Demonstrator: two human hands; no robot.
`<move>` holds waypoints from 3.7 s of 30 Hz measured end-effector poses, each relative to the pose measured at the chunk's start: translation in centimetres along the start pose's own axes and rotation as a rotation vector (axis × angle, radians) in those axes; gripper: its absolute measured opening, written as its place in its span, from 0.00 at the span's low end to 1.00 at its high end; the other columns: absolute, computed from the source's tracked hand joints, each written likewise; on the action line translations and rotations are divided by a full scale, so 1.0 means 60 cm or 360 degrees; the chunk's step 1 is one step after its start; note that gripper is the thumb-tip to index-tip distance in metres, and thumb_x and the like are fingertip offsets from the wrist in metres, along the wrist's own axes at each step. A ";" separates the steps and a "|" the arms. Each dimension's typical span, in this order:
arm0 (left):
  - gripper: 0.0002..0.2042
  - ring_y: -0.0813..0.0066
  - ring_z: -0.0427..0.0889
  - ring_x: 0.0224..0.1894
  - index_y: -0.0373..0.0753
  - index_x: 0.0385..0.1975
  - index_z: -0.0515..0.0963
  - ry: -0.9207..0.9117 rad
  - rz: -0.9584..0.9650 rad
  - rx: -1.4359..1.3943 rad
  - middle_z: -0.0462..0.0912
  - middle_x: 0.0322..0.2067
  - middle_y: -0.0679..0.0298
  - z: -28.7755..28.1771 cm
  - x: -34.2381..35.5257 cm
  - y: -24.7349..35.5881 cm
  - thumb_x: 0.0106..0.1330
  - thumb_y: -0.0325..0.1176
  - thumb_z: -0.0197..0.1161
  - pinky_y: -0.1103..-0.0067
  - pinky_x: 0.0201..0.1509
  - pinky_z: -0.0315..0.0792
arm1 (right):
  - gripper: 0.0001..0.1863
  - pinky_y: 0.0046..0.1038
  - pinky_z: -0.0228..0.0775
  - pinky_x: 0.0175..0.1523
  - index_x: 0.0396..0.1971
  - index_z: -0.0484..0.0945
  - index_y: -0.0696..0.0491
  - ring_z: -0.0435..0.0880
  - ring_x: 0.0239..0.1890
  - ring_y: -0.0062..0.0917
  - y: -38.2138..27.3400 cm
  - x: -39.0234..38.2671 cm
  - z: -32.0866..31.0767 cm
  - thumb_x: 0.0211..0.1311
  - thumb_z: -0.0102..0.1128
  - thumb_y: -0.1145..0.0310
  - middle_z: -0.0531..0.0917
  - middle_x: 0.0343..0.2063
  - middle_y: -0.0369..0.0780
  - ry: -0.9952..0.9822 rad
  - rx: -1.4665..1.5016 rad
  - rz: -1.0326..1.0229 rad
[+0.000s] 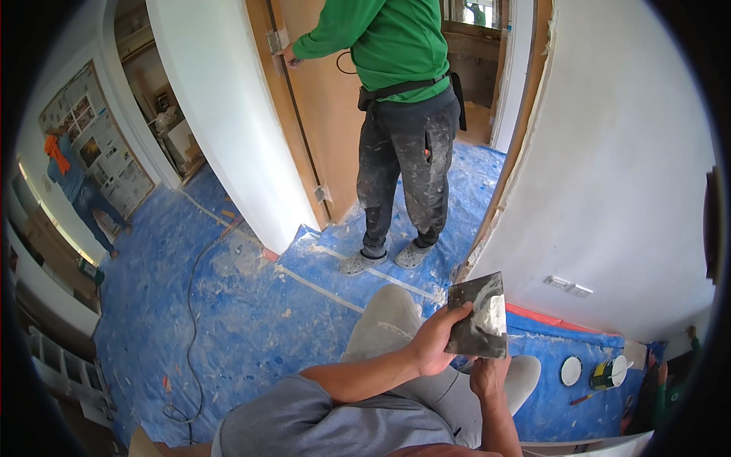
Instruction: The person applies plaster to a wall using a trowel and a hawk. They scoop plaster from a board and spread it onto the wall surface, smoothing it out. The person is sitting on the floor for a portion of the task.
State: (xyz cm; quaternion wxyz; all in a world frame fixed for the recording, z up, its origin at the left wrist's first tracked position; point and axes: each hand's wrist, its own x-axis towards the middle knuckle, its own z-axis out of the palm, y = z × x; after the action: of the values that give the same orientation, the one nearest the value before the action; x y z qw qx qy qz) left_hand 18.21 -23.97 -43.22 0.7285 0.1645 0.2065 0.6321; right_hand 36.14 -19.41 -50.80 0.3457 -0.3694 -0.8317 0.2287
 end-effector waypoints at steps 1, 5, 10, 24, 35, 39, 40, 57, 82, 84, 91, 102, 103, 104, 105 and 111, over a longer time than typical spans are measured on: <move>0.16 0.74 0.88 0.41 0.43 0.56 0.75 0.0041 0.0005 0.0005 0.87 0.40 0.67 0.006 -0.004 0.003 0.78 0.46 0.53 0.73 0.30 0.79 | 0.21 0.38 0.72 0.60 0.60 0.72 0.66 0.81 0.54 0.45 0.011 -0.004 -0.001 0.75 0.48 0.69 0.79 0.56 0.52 -0.0209 -0.0178 0.0085; 0.16 0.74 0.88 0.39 0.43 0.56 0.75 0.0063 -0.0079 0.0013 0.87 0.42 0.67 0.008 -0.013 0.020 0.78 0.45 0.53 0.73 0.29 0.79 | 0.23 0.35 0.75 0.57 0.58 0.74 0.62 0.82 0.54 0.29 0.032 -0.006 -0.025 0.79 0.50 0.57 0.81 0.54 0.40 0.0624 0.1262 0.0743; 0.17 0.74 0.89 0.37 0.42 0.57 0.75 0.0063 -0.0454 -0.0048 0.87 0.41 0.67 -0.026 -0.020 -0.032 0.78 0.45 0.54 0.73 0.29 0.80 | 0.25 0.30 0.75 0.49 0.51 0.77 0.53 0.81 0.43 0.24 0.112 0.018 -0.062 0.74 0.55 0.44 0.81 0.42 0.36 0.0290 0.2852 0.0208; 0.17 0.72 0.90 0.34 0.39 0.55 0.77 0.0068 -0.0226 0.0046 0.88 0.40 0.64 -0.006 -0.035 0.082 0.77 0.43 0.53 0.76 0.28 0.81 | 0.25 0.38 0.79 0.56 0.61 0.73 0.54 0.86 0.49 0.32 0.113 -0.060 0.000 0.72 0.59 0.54 0.85 0.49 0.40 0.0337 0.2469 0.1118; 0.16 0.69 0.88 0.47 0.38 0.56 0.76 0.0196 -0.0068 -0.0132 0.86 0.48 0.60 -0.042 -0.038 0.088 0.77 0.40 0.54 0.70 0.51 0.82 | 0.34 0.63 0.77 0.55 0.72 0.63 0.45 0.73 0.67 0.41 0.021 -0.018 -0.081 0.75 0.44 0.39 0.72 0.67 0.43 0.0362 0.2989 0.0778; 0.16 0.68 0.87 0.48 0.36 0.56 0.76 0.0178 0.0084 -0.0204 0.86 0.48 0.60 -0.079 -0.030 0.105 0.77 0.38 0.55 0.70 0.53 0.82 | 0.39 0.66 0.74 0.54 0.75 0.59 0.44 0.69 0.69 0.44 0.009 -0.008 -0.086 0.73 0.42 0.35 0.67 0.71 0.44 0.0342 0.3044 0.0631; 0.15 0.68 0.87 0.48 0.35 0.56 0.76 0.0228 0.0147 -0.0258 0.86 0.48 0.60 -0.088 -0.022 0.108 0.77 0.37 0.55 0.71 0.53 0.82 | 0.39 0.66 0.74 0.54 0.74 0.59 0.45 0.69 0.69 0.45 0.014 -0.006 -0.087 0.74 0.42 0.35 0.67 0.71 0.44 0.0347 0.3059 0.0664; 0.12 0.72 0.87 0.45 0.42 0.51 0.79 0.0313 0.0113 -0.0201 0.87 0.45 0.65 -0.395 0.096 0.085 0.75 0.37 0.57 0.75 0.43 0.80 | 0.36 0.47 0.65 0.64 0.60 0.75 0.52 0.69 0.67 0.44 -0.411 0.245 -0.191 0.50 0.72 0.54 0.71 0.62 0.49 -0.0573 0.0549 -0.1609; 0.12 0.72 0.89 0.39 0.39 0.51 0.79 0.0348 0.0277 -0.0309 0.88 0.42 0.64 -0.386 0.102 0.094 0.75 0.36 0.58 0.77 0.31 0.84 | 0.28 0.48 0.67 0.62 0.57 0.78 0.44 0.71 0.67 0.41 -0.466 0.179 -0.090 0.54 0.68 0.55 0.74 0.62 0.42 0.0339 -0.0245 -0.2176; 0.12 0.73 0.88 0.39 0.41 0.52 0.79 0.0324 0.0247 -0.0263 0.88 0.42 0.66 -0.386 0.096 0.090 0.75 0.37 0.58 0.76 0.32 0.82 | 0.27 0.49 0.67 0.61 0.56 0.79 0.44 0.71 0.67 0.41 -0.459 0.175 -0.091 0.55 0.68 0.55 0.74 0.62 0.41 0.0371 -0.0271 -0.2177; 0.13 0.72 0.88 0.43 0.40 0.53 0.78 0.0376 0.0283 -0.0284 0.87 0.43 0.65 -0.386 0.103 0.091 0.75 0.37 0.58 0.77 0.41 0.84 | 0.25 0.49 0.67 0.61 0.55 0.79 0.42 0.71 0.67 0.40 -0.452 0.168 -0.092 0.56 0.67 0.56 0.75 0.62 0.39 0.0413 -0.0350 -0.2163; 0.15 0.66 0.88 0.47 0.37 0.55 0.77 0.0433 0.0342 -0.0027 0.87 0.47 0.61 -0.338 0.083 0.079 0.74 0.38 0.58 0.69 0.49 0.82 | 0.28 0.51 0.66 0.62 0.59 0.80 0.41 0.72 0.66 0.45 -0.316 0.220 -0.187 0.61 0.60 0.45 0.76 0.61 0.43 -0.0350 -0.0461 -0.1452; 0.16 0.66 0.88 0.47 0.37 0.55 0.77 0.0436 0.0305 -0.0029 0.87 0.47 0.61 -0.337 0.082 0.082 0.74 0.39 0.57 0.68 0.50 0.82 | 0.30 0.51 0.65 0.63 0.60 0.79 0.42 0.72 0.66 0.47 -0.292 0.223 -0.192 0.61 0.59 0.44 0.75 0.62 0.46 -0.0340 -0.0387 -0.1349; 0.16 0.66 0.88 0.47 0.37 0.55 0.77 0.0453 0.0315 -0.0020 0.87 0.48 0.61 -0.334 0.086 0.079 0.74 0.39 0.57 0.67 0.51 0.82 | 0.32 0.51 0.64 0.65 0.61 0.79 0.44 0.71 0.66 0.49 -0.264 0.226 -0.194 0.61 0.58 0.42 0.74 0.62 0.49 -0.0330 -0.0314 -0.1245; 0.16 0.65 0.87 0.48 0.38 0.56 0.77 0.0368 0.0041 -0.0271 0.86 0.48 0.60 -0.386 0.099 0.085 0.74 0.38 0.57 0.66 0.51 0.82 | 0.33 0.49 0.63 0.66 0.61 0.79 0.47 0.71 0.67 0.49 -0.233 0.226 -0.194 0.59 0.59 0.43 0.72 0.64 0.51 -0.0286 0.0006 -0.1094; 0.16 0.65 0.85 0.51 0.37 0.55 0.77 0.0413 0.0050 -0.0157 0.85 0.50 0.60 -0.340 0.118 0.092 0.72 0.37 0.60 0.65 0.58 0.78 | 0.43 0.54 0.62 0.69 0.72 0.64 0.51 0.66 0.71 0.44 -0.036 0.167 -0.168 0.66 0.48 0.36 0.66 0.71 0.45 0.0132 0.1952 -0.0098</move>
State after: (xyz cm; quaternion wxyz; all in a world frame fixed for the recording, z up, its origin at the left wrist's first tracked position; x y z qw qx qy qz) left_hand 3.93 -16.63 -58.65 0.6928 0.0484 0.2649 0.6689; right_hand 37.75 -11.78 -38.75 0.5337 -0.0876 -0.5449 0.6408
